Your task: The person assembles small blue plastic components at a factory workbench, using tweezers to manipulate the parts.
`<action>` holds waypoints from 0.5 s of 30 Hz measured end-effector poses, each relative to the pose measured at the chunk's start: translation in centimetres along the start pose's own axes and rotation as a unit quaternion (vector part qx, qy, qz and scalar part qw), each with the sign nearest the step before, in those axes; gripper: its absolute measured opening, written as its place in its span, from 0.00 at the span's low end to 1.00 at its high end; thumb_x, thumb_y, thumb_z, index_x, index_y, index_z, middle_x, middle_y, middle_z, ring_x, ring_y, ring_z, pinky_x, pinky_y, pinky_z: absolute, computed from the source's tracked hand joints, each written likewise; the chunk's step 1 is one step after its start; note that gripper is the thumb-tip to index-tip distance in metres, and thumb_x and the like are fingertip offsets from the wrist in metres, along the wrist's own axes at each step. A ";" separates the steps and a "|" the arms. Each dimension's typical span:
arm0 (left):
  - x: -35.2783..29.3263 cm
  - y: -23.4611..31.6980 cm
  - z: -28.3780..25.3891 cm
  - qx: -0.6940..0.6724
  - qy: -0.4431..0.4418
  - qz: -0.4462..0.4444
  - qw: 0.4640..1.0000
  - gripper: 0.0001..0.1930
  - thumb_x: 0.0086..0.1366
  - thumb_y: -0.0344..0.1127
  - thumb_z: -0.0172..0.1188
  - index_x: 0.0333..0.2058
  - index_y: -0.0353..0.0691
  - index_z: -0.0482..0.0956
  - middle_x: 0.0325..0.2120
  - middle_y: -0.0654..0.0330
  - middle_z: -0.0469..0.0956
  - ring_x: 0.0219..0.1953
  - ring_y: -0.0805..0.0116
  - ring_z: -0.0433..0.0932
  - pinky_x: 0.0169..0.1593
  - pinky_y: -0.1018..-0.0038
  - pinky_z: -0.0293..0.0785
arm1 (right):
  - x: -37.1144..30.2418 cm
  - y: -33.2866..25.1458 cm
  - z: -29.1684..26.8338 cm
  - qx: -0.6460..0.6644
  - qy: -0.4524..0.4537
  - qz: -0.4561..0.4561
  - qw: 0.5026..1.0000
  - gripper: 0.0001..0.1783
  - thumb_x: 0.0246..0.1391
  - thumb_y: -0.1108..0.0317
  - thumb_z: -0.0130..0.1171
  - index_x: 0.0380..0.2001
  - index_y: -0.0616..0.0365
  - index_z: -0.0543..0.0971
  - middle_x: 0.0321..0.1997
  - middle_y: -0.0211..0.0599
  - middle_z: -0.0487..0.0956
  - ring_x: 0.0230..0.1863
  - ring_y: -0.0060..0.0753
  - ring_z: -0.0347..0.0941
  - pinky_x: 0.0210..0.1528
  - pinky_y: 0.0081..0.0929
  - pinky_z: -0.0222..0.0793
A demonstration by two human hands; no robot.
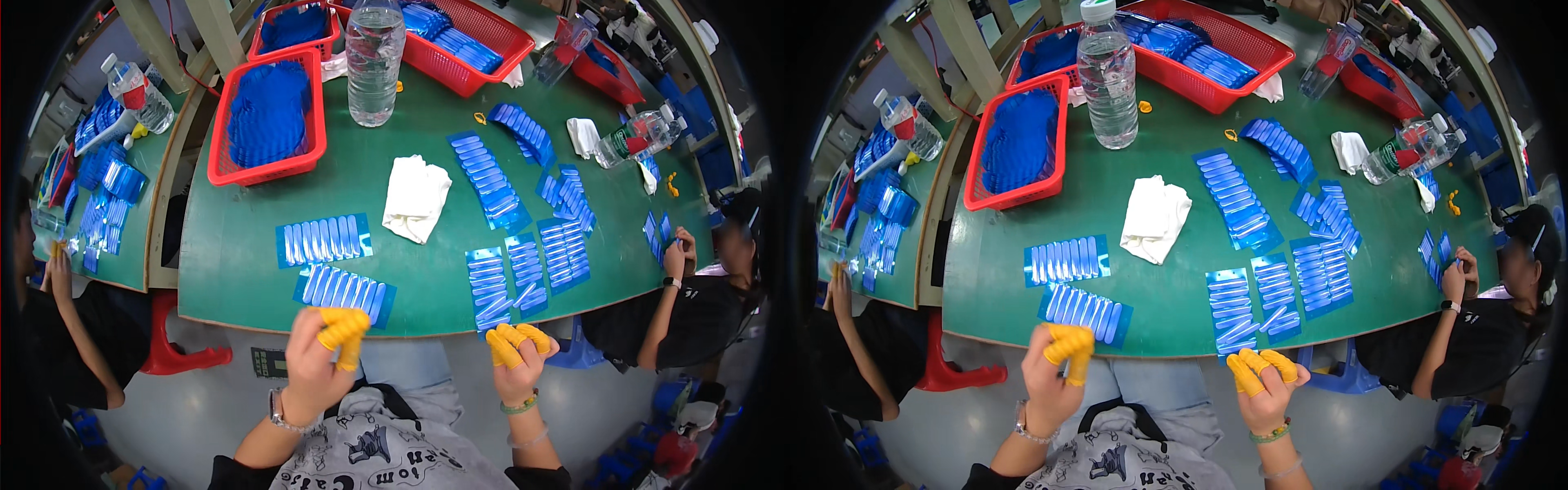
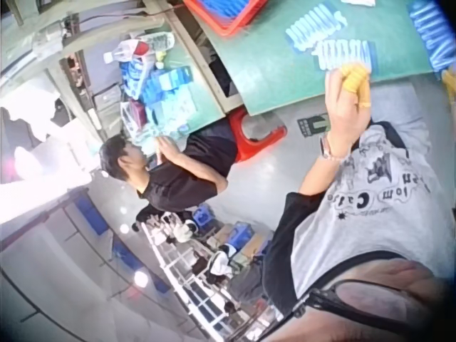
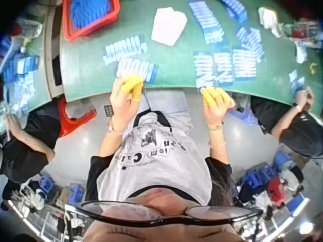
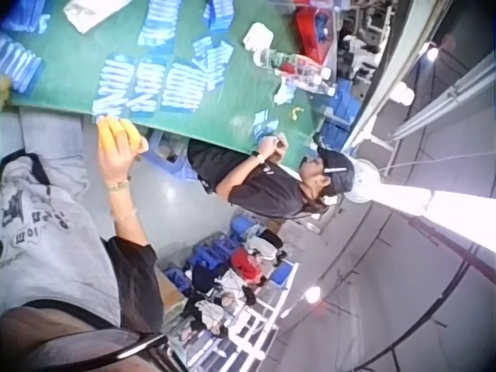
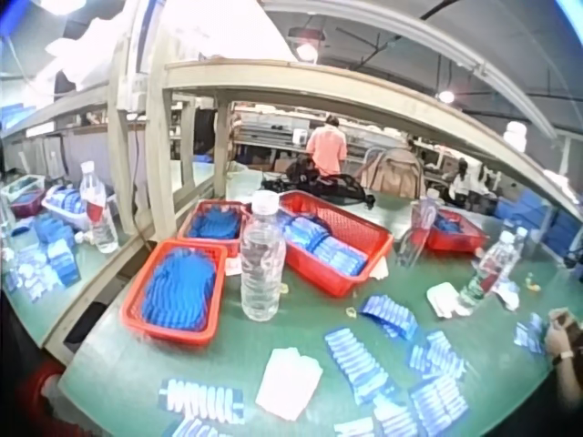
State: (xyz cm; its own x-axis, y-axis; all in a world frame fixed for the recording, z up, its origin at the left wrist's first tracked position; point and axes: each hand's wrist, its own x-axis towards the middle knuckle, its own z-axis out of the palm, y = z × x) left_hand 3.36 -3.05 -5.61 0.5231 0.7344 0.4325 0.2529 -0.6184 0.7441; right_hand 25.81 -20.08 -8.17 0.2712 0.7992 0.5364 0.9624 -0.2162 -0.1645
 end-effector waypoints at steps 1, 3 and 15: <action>-0.4 0.7 0.3 -0.067 -0.047 -0.008 0.997 0.13 0.56 0.19 0.58 0.41 0.34 0.75 0.38 0.53 0.76 0.41 0.59 0.75 0.43 0.71 0.73 | 0.0 0.0 0.0 0.013 0.008 -0.003 1.000 0.17 0.32 0.75 0.67 0.31 0.47 0.84 0.36 0.23 0.80 0.39 0.27 0.71 0.47 0.30 0.51; -1.0 2.5 1.3 -0.210 -0.134 -0.140 0.958 0.14 0.60 0.21 0.55 0.46 0.34 0.72 0.42 0.53 0.75 0.46 0.60 0.74 0.47 0.70 0.71 | 0.1 -0.2 0.2 0.026 0.015 -0.005 1.000 0.18 0.30 0.76 0.66 0.31 0.47 0.84 0.35 0.23 0.80 0.37 0.27 0.71 0.45 0.28 0.53; -3.7 2.5 5.6 -0.600 -0.203 -0.435 0.640 0.22 0.72 0.38 0.40 0.59 0.30 0.57 0.56 0.50 0.64 0.58 0.57 0.65 0.62 0.63 0.61 | 0.3 -2.5 1.5 0.157 0.006 -0.053 0.986 0.20 0.29 0.77 0.64 0.33 0.50 0.84 0.40 0.28 0.78 0.37 0.33 0.71 0.41 0.31 0.62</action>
State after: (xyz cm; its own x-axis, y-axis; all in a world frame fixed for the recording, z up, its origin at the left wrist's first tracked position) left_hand 6.61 -8.85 -8.18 0.8393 0.3700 -0.3983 -0.0869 0.8145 0.5736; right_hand 23.45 -18.44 -8.79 0.1711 0.8008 0.5740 0.9337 0.0543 -0.3540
